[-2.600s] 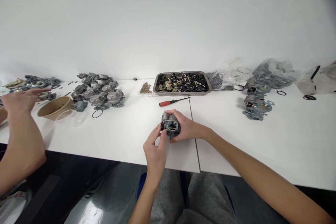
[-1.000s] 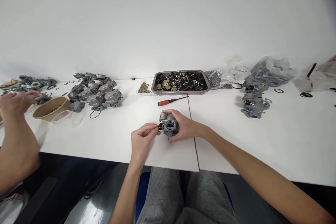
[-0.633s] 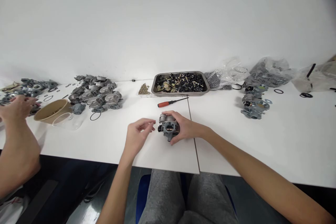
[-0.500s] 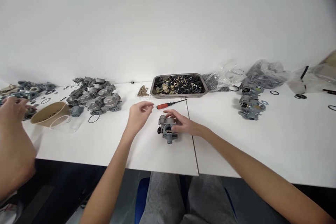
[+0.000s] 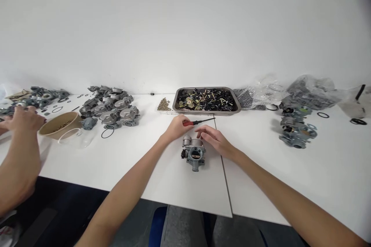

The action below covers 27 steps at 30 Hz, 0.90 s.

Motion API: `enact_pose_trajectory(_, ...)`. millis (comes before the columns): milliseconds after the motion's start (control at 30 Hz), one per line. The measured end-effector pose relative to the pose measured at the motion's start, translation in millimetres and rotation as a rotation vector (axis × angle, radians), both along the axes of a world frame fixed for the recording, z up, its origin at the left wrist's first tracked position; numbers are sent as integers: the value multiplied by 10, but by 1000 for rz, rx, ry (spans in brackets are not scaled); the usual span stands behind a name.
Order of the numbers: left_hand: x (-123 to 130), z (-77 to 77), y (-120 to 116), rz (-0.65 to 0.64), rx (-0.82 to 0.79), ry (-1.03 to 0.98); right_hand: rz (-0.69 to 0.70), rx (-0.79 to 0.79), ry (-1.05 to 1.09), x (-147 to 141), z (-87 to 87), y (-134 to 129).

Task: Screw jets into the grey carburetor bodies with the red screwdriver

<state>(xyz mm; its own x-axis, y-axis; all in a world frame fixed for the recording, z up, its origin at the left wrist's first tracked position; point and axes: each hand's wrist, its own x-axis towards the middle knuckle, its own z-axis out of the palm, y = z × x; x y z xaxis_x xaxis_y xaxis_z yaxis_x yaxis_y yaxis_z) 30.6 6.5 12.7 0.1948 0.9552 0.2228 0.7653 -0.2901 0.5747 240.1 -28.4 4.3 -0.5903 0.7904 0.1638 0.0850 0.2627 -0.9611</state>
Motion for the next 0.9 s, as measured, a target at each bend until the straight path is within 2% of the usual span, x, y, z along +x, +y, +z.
enact_pose_trajectory(133, -163, 192, 31, -38, -44, -735, -10, -9, -24, 13, -32, 16)
enact_pose_trajectory(200, -274, 311, 49, -31, -26, -1037, -19, -7, -33, 17, -21, 12)
enact_pose_trajectory(267, -416, 418, 71, 32, 81, -1257, -18, -4, -43, 15, 6, 1)
enact_pose_trajectory(333, -574, 491, 98, 131, 239, -1373, -9, -2, -59, 7, 36, -11)
enact_pose_trajectory(400, -718, 518, 129, 244, 404, -1384, -1, 0, -77, 0, 57, -21)
enact_pose_trajectory(467, -820, 499, 159, 357, 527, -1314, -1, 8, -92, -5, 64, -24)
enact_pose_trajectory(567, -873, 424, 195, 467, 593, -1184, -7, 14, -113, -5, 57, -19)
enact_pose_trajectory(800, -721, 307, 148, 429, 502, -880, -13, 7, -111, -2, 56, -18)
enact_pose_trajectory(900, -676, 295, 120, 415, 462, -833, -10, -4, -107, -3, 53, -19)
